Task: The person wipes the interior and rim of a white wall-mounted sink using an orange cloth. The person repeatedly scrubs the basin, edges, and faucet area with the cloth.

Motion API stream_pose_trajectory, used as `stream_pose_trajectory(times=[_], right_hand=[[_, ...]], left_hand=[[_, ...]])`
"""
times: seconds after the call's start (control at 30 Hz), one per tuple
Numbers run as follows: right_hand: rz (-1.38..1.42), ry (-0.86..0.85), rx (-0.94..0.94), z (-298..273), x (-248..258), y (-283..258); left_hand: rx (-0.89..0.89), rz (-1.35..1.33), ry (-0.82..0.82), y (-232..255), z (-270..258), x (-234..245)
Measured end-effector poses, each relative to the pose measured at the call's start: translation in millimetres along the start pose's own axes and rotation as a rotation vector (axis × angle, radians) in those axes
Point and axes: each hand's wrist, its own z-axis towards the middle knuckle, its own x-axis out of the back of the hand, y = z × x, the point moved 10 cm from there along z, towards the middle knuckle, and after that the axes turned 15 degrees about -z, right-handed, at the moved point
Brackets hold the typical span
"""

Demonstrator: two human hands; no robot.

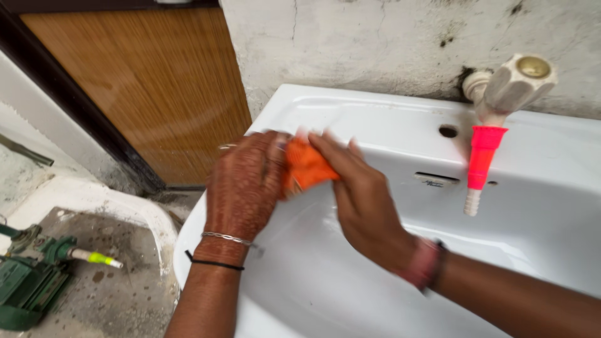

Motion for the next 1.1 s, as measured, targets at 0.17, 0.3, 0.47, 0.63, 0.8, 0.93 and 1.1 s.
stream_pose_trajectory(times=[0.17, 0.3, 0.47, 0.63, 0.8, 0.93, 1.1], right_hand=[[-0.219, 0.002, 0.010, 34.8, -67.8, -34.1], [-0.231, -0.166, 0.260, 34.3, -93.9, -64.3], [-0.518, -0.171, 0.333, 60.6, -76.3, -27.9], [-0.616, -0.069, 0.131, 82.9, -81.4, -12.1], [-0.388, -0.102, 0.122, 86.2, -97.2, -28.0], [-0.758, -0.244, 0.040, 85.3, -70.8, 18.3], [-1.008, -0.231, -0.168, 79.5, -45.2, 50.9]], left_hand=[[0.331, -0.233, 0.066, -68.1, 3.1, 14.2], [0.501, -0.530, -0.009, -109.3, 22.3, -3.1], [0.424, -0.441, -0.164, -108.2, 41.4, -11.4], [0.474, -0.221, -0.248, -112.3, 35.9, -21.1], [0.195, -0.101, -0.292, -114.9, 69.1, -43.9], [0.271, -0.011, -0.323, -109.1, 72.8, -54.8], [0.367, 0.077, -0.418, -92.7, 75.4, -55.5]])
